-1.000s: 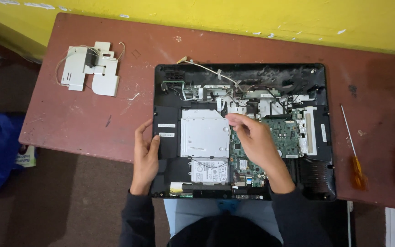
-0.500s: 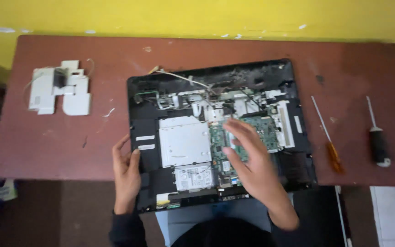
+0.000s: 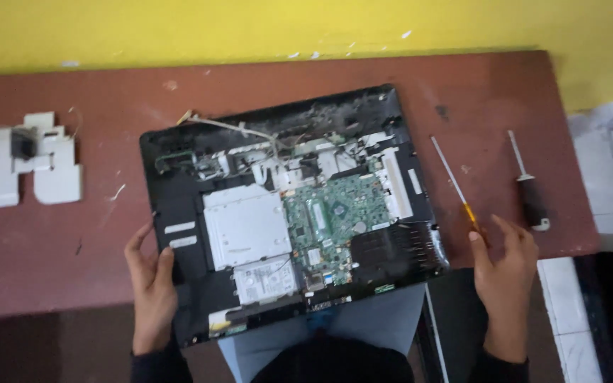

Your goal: Installing a metal shield component into a laptop chassis and using a screwdriver to secure it.

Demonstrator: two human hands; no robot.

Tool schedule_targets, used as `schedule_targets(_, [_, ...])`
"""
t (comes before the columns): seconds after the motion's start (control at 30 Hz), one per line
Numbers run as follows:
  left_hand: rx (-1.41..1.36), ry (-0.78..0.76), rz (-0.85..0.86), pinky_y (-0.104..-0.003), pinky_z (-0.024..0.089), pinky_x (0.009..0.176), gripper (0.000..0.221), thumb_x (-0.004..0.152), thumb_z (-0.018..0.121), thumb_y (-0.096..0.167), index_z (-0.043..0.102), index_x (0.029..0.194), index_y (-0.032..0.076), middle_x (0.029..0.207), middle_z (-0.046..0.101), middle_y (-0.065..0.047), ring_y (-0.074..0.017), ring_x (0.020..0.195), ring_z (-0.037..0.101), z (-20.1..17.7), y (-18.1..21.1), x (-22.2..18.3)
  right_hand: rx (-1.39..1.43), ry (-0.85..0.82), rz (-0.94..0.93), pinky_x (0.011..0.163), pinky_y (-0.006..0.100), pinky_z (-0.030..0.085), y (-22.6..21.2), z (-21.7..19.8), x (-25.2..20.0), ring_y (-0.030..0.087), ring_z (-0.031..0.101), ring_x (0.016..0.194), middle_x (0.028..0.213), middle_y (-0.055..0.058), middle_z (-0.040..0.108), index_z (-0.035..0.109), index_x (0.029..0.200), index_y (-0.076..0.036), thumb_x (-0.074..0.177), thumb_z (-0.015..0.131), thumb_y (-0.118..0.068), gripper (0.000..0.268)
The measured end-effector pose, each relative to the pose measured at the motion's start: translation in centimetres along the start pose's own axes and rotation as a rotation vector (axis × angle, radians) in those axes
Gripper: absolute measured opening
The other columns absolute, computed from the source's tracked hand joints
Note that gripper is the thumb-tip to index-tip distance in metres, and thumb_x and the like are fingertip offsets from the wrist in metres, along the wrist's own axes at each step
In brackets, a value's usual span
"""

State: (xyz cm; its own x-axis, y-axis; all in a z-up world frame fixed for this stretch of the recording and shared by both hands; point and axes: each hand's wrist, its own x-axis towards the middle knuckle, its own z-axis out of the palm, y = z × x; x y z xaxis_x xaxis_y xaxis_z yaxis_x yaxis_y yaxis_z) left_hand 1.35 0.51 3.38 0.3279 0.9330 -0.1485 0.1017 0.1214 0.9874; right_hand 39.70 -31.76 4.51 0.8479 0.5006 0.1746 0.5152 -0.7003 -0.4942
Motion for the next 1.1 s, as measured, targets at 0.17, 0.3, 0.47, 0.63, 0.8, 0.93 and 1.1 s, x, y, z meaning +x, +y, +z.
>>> schedule_targets(0.17, [-0.011, 0.015, 0.01, -0.032, 0.055, 0.09, 0.042, 0.108, 0.044, 0.011, 0.033, 0.149, 0.012, 0.13, 0.066, -0.023, -0.0217, 0.105, 0.068, -0.6, -1.6, 0.2, 0.023, 0.044, -0.107, 0.11, 0.051, 0.039, 3.0, 3.4, 0.2, 0.044, 0.053, 0.126, 0.13, 0.027, 0.06, 0.065, 0.141, 0.004, 0.1, 0.072, -0.018, 0.047])
schedule_targets(0.3, [0.007, 0.026, -0.022, -0.026, 0.048, 0.069, 0.043, 0.11, 0.044, 0.01, 0.036, 0.152, 0.015, 0.097, 0.068, -0.01, -0.0105, 0.075, 0.058, -0.6, -1.5, 0.1, -0.125, 0.218, -0.141, 0.101, 0.067, 0.038, 1.0, 3.2, 0.1, 0.051, 0.049, 0.126, 0.135, 0.031, 0.057, 0.07, 0.14, 0.006, 0.102, 0.079, -0.016, 0.045])
schedule_targets(0.47, [-0.014, 0.064, -0.112, -0.033, 0.057, 0.085, 0.048, 0.105, 0.049, 0.012, 0.035, 0.151, 0.016, 0.12, 0.07, -0.018, -0.019, 0.096, 0.067, 0.4, 1.2, -0.4, 0.125, 0.18, -0.45, 0.106, 0.051, 0.04, -9.8, 3.5, -1.8, 0.041, 0.055, 0.12, 0.126, 0.023, 0.065, 0.07, 0.128, 0.002, 0.105, 0.069, -0.018, 0.03])
schedule_targets(0.63, [-0.055, 0.14, -0.155, -0.039, 0.06, 0.096, 0.061, 0.096, 0.062, 0.008, 0.037, 0.151, 0.016, 0.125, 0.07, -0.024, -0.0268, 0.111, 0.07, 0.8, 1.7, -0.4, 0.202, -0.362, -0.575, 0.108, 0.047, 0.044, -19.0, 7.6, -6.6, 0.027, 0.053, 0.13, 0.143, 0.008, 0.062, 0.059, 0.138, -0.014, 0.097, 0.061, -0.034, 0.046])
schedule_targets(0.8, [-0.034, 0.086, -0.061, -0.037, 0.059, 0.099, 0.057, 0.098, 0.06, 0.007, 0.038, 0.151, 0.014, 0.128, 0.07, -0.023, -0.0264, 0.114, 0.07, 0.3, 0.8, -0.3, 0.098, -0.375, -0.601, 0.109, 0.054, 0.043, -20.5, 11.1, -8.7, 0.035, 0.049, 0.135, 0.154, 0.017, 0.049, 0.049, 0.151, -0.009, 0.102, 0.051, -0.053, 0.066])
schedule_targets(0.93, [-0.074, 0.105, -0.086, -0.036, 0.061, 0.096, 0.058, 0.097, 0.061, 0.004, 0.039, 0.15, 0.014, 0.126, 0.07, -0.024, -0.0265, 0.111, 0.071, 0.2, 0.7, 0.0, 0.251, -0.412, -0.555, 0.113, 0.054, 0.042, -19.9, 11.4, -9.1, 0.035, 0.047, 0.141, 0.158, 0.013, 0.047, 0.05, 0.152, -0.011, 0.102, 0.059, -0.04, 0.058])
schedule_targets(1.1, [-0.096, 0.08, -0.057, -0.039, 0.064, 0.092, 0.056, 0.097, 0.06, 0.004, 0.039, 0.148, 0.013, 0.132, 0.069, -0.025, -0.0283, 0.113, 0.072, 0.1, 0.4, 0.0, 0.242, -0.406, -0.592, 0.109, 0.051, 0.05, -20.1, 11.6, -9.1, 0.035, 0.049, 0.138, 0.159, 0.014, 0.045, 0.046, 0.152, -0.007, 0.102, 0.06, -0.039, 0.062])
